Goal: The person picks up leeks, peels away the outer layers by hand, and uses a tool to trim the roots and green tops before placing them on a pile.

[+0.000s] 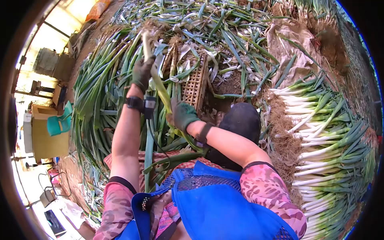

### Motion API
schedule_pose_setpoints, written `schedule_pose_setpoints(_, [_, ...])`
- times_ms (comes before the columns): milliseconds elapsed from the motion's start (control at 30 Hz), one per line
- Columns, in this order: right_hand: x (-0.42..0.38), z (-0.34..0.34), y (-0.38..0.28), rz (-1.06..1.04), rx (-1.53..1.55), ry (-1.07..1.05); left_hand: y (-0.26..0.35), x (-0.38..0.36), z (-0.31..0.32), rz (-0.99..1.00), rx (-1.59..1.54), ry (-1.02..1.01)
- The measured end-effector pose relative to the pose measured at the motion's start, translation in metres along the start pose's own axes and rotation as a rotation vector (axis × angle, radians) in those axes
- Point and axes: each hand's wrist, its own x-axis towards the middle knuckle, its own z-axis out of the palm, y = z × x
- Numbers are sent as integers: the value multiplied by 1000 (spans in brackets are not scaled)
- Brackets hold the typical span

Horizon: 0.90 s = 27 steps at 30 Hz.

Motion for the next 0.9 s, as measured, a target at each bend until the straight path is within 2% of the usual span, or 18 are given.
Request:
schedule_pose_setpoints(33, [-5,14,13,-123,62,43,22,1,-1,7,-152,-49])
schedule_pose_setpoints(100, [-20,4,7,-109,68,-40,69,1,-8,-58,-116,-43])
schedule_pose_setpoints(200, [-24,-24,-3,-151,275,-84,115,-14,0,73,-162,-25])
schedule_pose_setpoints(300, [-5,-13,8,-363,567,47,157,-34,5,250,-158,-58])
schedule_pose_setpoints(333, [-4,-24,-2,-413,607,-25,171,-37,7,314,-207,-99])
schedule_pose_setpoints(433, [0,-28,15,-331,473,-500,217,-53,5,484,-279,-190])
schedule_pose_setpoints(467, [-6,-47,13,-82,63,-681,228,-58,-4,467,-259,-242])
schedule_pose_setpoints(500, [-8,-67,7,-89,-28,-651,235,-60,-12,454,-165,-251])
schedule_pose_setpoints(567, [4,-100,3,-97,-210,-587,252,-70,-21,448,-229,-371])
schedule_pose_setpoints(633, [5,-123,-6,-503,289,-36,259,-71,-29,345,-449,-573])
schedule_pose_setpoints(667, [2,-132,-16,-434,630,-230,260,-72,-29,286,-561,-675])
schedule_pose_setpoints(767, [-13,-154,-54,-426,671,-530,265,-76,-24,276,-783,-902])
schedule_pose_setpoints(833, [-4,-144,-56,-435,605,-728,270,-74,-24,292,-825,-929])
schedule_pose_setpoints(867, [-9,-140,-54,-405,674,-633,270,-70,-24,286,-859,-943])
schedule_pose_setpoints(900, [-12,-143,-59,-479,437,-511,271,-69,-24,279,-894,-955])
